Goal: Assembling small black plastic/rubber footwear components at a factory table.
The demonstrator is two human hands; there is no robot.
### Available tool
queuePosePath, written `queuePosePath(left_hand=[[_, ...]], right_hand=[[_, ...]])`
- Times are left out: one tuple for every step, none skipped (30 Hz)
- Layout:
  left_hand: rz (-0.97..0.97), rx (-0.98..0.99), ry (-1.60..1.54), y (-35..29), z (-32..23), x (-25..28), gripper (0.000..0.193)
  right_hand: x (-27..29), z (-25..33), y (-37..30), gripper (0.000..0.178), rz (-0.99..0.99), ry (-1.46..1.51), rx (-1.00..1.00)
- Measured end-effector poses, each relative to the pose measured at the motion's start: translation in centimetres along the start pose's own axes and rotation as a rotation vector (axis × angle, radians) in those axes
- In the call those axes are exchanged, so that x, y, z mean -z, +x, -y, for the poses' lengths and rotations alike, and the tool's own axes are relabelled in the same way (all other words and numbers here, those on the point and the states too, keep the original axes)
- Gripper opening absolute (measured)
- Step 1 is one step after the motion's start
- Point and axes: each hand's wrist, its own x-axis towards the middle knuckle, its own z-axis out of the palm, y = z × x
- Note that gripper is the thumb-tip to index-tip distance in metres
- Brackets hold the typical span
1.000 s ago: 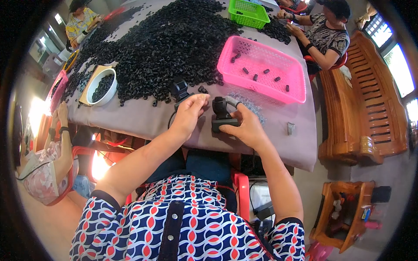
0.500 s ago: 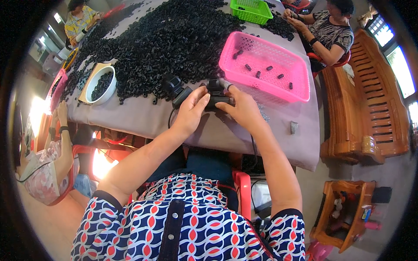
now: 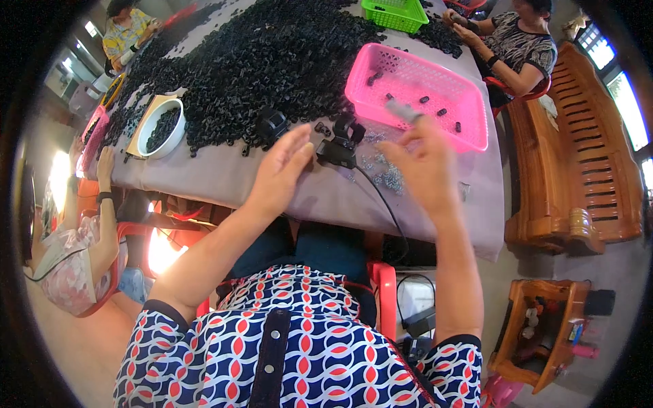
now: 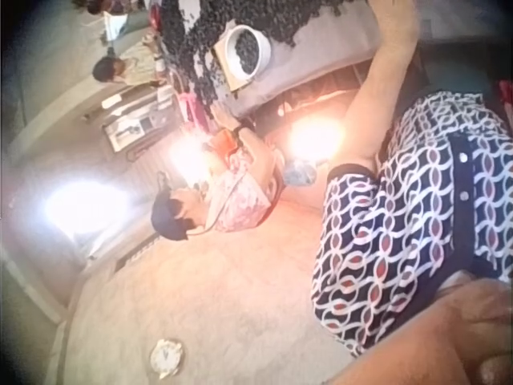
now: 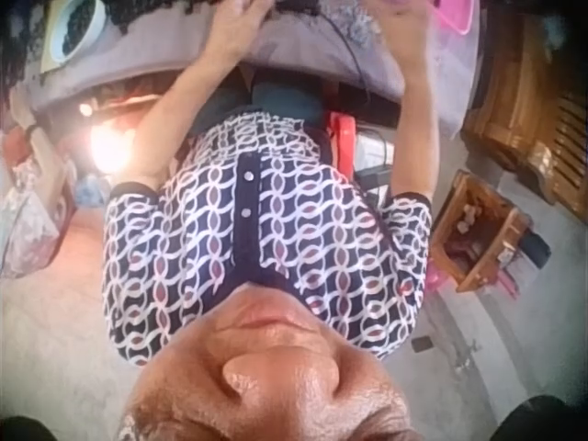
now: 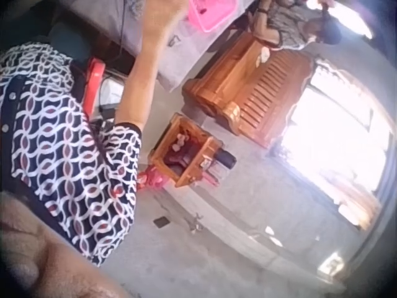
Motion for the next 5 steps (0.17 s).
queuePosePath(left_hand=[[-0.01,-0.04,-0.01,-0.5,-1.5,0.7,0.048],[-0.063,-0.028,-0.061,-1.1,-4.5,1.0,0.047],[-0.045,-0.145,-0.077,-1.3,-6.3,2.3,0.045],[-0.016,-0.263,-0.118,-1.4,-9.3,2.8,0.04],[0.044,-0.5,-0.104,-1.5,-11.7,3.9,0.041]], right_hand=[[1.7,2.8,-1.0,0.052,-0.068,0.039,0.088],[3.2,4.6,-1.9,0.055,-0.139,0.079,0.168],[8.5,3.0,-2.6,0.044,-0.177,-0.054,0.313],[14.1,1.6,-3.9,0.035,-0.229,-0.201,0.442],[15.1,3.8,-5.5,0.035,-0.231,-0.197,0.422]])
